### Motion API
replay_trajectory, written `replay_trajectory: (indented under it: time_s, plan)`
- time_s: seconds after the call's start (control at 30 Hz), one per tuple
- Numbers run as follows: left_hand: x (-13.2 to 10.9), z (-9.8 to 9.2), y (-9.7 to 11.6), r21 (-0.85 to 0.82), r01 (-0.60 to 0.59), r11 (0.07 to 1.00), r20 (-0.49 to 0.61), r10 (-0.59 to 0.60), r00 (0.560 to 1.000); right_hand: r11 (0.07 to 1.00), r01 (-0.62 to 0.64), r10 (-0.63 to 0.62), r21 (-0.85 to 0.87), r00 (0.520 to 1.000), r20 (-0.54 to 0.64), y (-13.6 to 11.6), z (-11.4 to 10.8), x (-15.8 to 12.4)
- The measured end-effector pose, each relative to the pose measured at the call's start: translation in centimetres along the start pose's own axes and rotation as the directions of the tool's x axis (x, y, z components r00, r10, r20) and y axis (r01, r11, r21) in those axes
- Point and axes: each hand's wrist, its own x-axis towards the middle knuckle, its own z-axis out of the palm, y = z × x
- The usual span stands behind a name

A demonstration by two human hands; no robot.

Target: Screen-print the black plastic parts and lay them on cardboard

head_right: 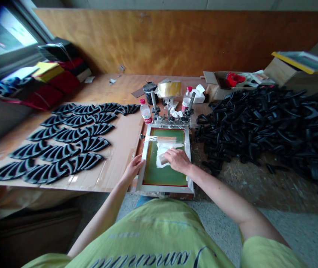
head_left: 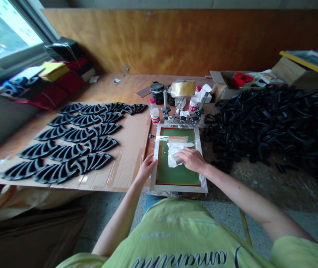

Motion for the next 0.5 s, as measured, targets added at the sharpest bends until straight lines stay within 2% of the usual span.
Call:
replay_trajectory:
  time_s: [0.1,0.2,0.3,0.4,0.47,0.5]
  plan:
    - [0.2,-0.1,-0.5,-0.01,-0.004,1.0,-0.008,0.004,1.0,0.999,0.051,-0.051,-0.008,0.998,-0.037,-1.1,1.8,-1.4]
    - [0.2,-0.1,-0.5,-0.017,-0.008,1.0,-0.018,0.008,1.0,0.996,0.073,-0.071,0.044,0.996,-0.048,-1.2,1.8,-1.7]
    - [-0.4,-0.1,0.7,-0.036,-0.003,0.999,-0.016,0.003,1.0,0.996,-0.032,0.042,0.079,0.99,-0.135,0.0,-0.3,0.9]
    - [-1.8,-0.2,3.4,-0.073,0.015,0.997,-0.009,-0.016,1.0,0.984,-0.171,0.178,0.051,0.958,-0.224,2.1,-3.4,4.3]
    - [-2.8,-0.4,5.9,-0.09,0.004,0.996,-0.021,-0.006,1.0,0.966,-0.255,0.257,0.049,0.915,-0.311,4.3,-5.6,5.1]
    - [-3.2,-0.5,7.2,-0.094,-0.016,0.995,-0.037,0.012,0.999,0.952,-0.296,0.302,0.073,0.875,-0.378,5.6,-6.5,4.8]
